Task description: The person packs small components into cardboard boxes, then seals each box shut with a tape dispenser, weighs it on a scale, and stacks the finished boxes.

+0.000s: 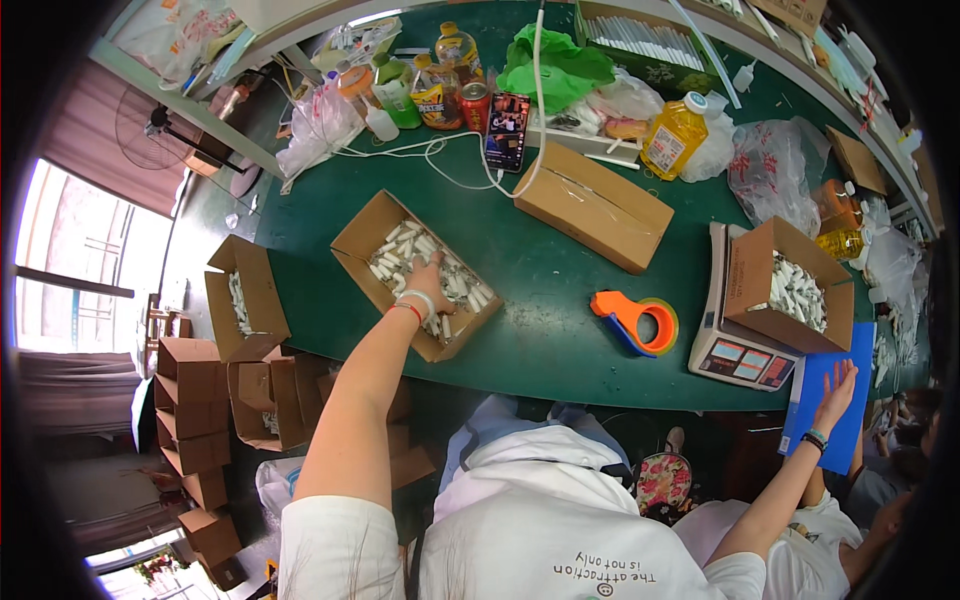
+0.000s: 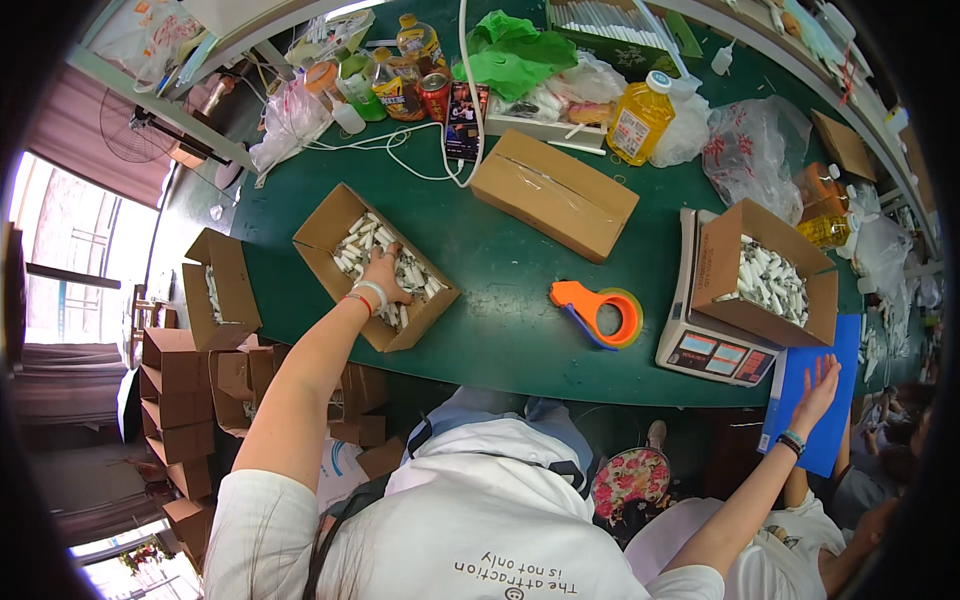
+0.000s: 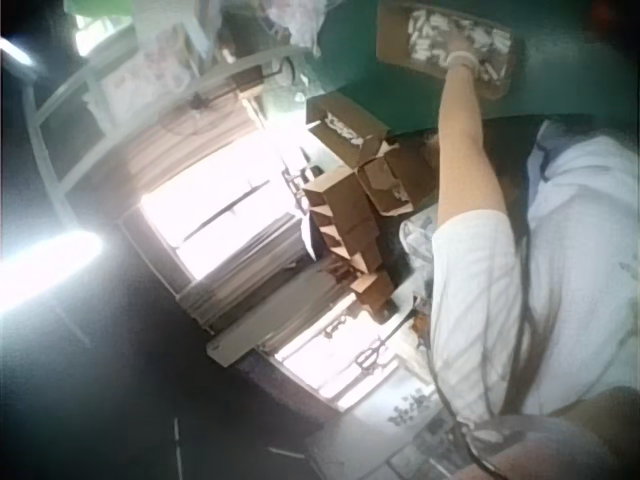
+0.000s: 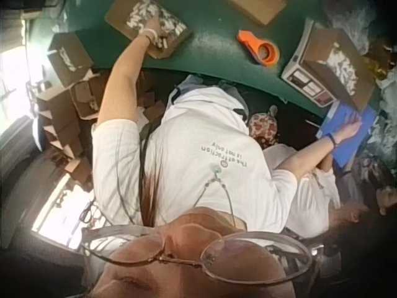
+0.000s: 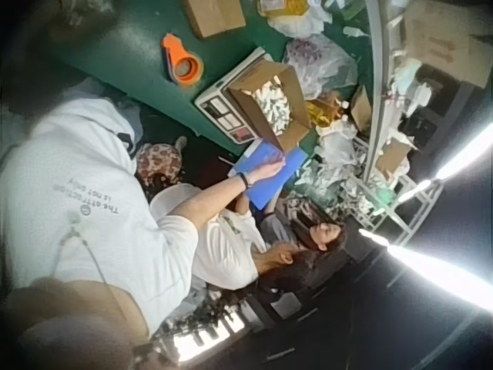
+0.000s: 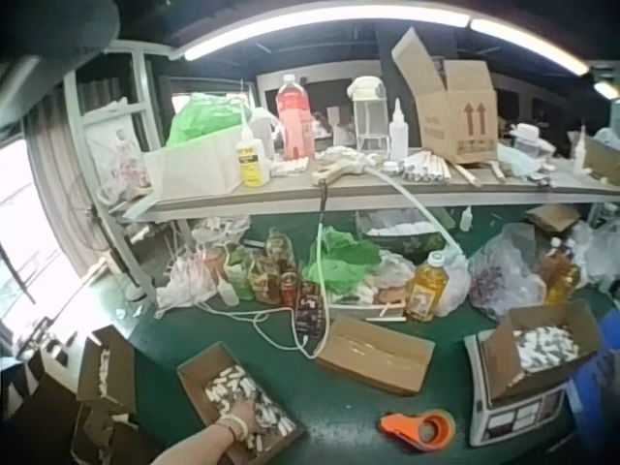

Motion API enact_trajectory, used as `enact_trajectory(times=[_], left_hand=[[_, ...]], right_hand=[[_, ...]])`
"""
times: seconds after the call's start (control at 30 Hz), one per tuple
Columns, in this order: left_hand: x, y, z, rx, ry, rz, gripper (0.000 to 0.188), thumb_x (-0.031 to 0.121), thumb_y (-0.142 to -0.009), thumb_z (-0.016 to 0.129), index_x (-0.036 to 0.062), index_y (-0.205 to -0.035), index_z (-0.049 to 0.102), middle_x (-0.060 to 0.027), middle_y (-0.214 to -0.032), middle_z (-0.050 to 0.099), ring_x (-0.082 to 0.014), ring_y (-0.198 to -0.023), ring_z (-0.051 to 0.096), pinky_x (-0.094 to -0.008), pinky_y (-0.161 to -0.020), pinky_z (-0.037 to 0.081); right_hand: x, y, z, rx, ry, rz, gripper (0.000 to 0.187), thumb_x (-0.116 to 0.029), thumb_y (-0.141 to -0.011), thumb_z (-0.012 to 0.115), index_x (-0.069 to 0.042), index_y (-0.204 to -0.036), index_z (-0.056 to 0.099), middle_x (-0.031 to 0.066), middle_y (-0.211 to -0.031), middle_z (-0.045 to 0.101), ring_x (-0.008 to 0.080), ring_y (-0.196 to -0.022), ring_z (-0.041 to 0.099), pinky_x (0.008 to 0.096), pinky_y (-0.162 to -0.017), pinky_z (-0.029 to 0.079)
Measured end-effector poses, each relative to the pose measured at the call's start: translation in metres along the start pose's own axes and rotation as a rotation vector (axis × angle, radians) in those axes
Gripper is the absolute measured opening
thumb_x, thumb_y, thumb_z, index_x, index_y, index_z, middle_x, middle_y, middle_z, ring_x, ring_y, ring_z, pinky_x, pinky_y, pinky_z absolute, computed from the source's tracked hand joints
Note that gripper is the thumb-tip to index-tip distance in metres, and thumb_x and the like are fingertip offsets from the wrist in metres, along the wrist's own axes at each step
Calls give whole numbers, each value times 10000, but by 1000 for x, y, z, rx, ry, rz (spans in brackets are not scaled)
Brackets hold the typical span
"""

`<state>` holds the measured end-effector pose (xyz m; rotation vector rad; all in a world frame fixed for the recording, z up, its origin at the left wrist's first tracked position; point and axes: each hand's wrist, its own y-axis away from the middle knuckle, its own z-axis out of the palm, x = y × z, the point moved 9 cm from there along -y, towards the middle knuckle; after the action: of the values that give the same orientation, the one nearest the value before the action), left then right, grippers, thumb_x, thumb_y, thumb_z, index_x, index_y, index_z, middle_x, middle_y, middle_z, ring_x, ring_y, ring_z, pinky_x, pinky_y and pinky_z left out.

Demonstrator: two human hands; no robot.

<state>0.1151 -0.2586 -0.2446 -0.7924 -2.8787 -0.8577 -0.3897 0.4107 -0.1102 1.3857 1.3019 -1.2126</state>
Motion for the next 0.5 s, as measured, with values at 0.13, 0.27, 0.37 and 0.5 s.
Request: enact_trajectory(times=[0.13,0.27,0.37,0.5], left_hand=[[11,6,-12,51,18,24,964,191,-464,829,138,-1305,360,-248,-1239,371,-427,-1089,464,-405,-905,447],[-18,-6,-25,266,100,15,563,131,-586,755,64,-1116,578,-220,-1050,579,-345,-984,564,-363,-858,462],[-17,1,-46,318,131,-30,339,101,-629,710,26,-952,642,-194,-925,632,-338,-917,594,-381,-813,470],[-24,14,-69,362,117,-81,314,130,-589,719,-9,-862,648,-211,-882,634,-336,-865,614,-378,-772,487]], right_hand=[[5,-12,-25,18,-72,18,551,-412,-937,410,3,-1298,384,137,-1329,407,249,-1235,397,403,-989,350],[10,-25,-26,-30,-42,16,534,-395,-939,414,-1,-1299,387,133,-1321,417,248,-1226,406,397,-985,357],[21,-34,-36,-19,-34,34,528,-396,-939,414,-6,-1296,395,135,-1318,421,246,-1221,412,392,-984,358],[33,-48,-32,-34,-56,46,523,-396,-939,416,-12,-1294,402,135,-1315,425,243,-1214,417,384,-982,359]])
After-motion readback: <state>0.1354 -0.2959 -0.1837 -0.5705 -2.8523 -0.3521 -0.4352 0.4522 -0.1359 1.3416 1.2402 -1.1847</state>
